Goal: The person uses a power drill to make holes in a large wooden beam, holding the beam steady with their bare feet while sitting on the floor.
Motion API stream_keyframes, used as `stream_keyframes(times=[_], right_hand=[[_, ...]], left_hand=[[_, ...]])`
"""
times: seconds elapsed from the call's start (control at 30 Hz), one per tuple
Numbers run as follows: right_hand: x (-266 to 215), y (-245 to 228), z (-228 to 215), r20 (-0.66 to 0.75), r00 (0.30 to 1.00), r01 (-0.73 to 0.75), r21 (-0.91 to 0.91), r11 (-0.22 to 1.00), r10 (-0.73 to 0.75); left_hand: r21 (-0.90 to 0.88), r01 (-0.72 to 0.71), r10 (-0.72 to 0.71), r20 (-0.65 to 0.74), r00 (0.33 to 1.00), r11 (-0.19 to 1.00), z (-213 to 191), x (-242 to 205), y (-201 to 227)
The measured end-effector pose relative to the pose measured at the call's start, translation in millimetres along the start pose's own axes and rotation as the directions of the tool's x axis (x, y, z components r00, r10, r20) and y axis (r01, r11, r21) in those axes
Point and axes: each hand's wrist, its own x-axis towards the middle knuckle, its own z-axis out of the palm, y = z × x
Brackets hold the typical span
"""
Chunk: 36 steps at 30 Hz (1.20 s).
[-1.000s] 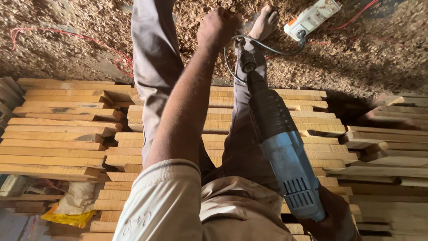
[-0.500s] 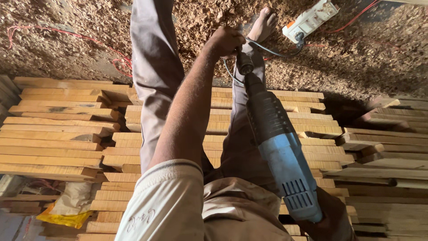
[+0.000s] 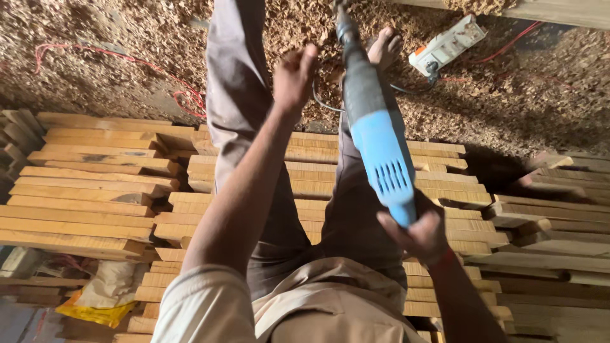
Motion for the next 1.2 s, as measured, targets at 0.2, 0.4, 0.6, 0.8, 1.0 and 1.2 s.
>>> stream_keyframes(times=[0.2, 0.4, 0.6, 0.8, 1.0, 1.2], right_hand=[[71.5, 19.9, 41.3, -0.053, 0.992, 0.110, -0.069, 0.992, -0.114], [92.6, 6.6, 35.1, -0.179, 0.938, 0.306, 0.019, 0.952, -0.298], [87.6, 24.7, 56.2, -0.188, 0.913, 0.363, -0.030, 0.931, -0.362], [106.9, 23.8, 65.1, -0.189, 0.933, 0.311, -0.009, 0.950, -0.307], [108.6, 10.1, 73.1, -0.213, 0.911, 0.326, -0.150, 0.933, -0.352], [118.5, -28.3, 68.9, -0.083, 0.941, 0.283, -0.338, 0.898, -0.328]], left_hand=[[-0.409, 0.230, 0.010, 0.506, 0.862, 0.883, 19.3, -41.3, 6.3], [-0.361, 0.252, -0.066, 0.456, 0.888, 0.898, 27.6, -32.5, 16.2], [-0.439, 0.230, -0.009, 0.450, 0.893, 0.869, 18.3, -40.1, 3.5], [-0.418, 0.273, -0.046, 0.477, 0.877, 0.866, 19.8, -20.5, -8.3], [-0.442, 0.249, -0.071, 0.380, 0.922, 0.862, 17.1, -28.4, -20.1], [-0.414, 0.225, -0.025, 0.435, 0.900, 0.882, -18.4, -63.5, 0.0]])
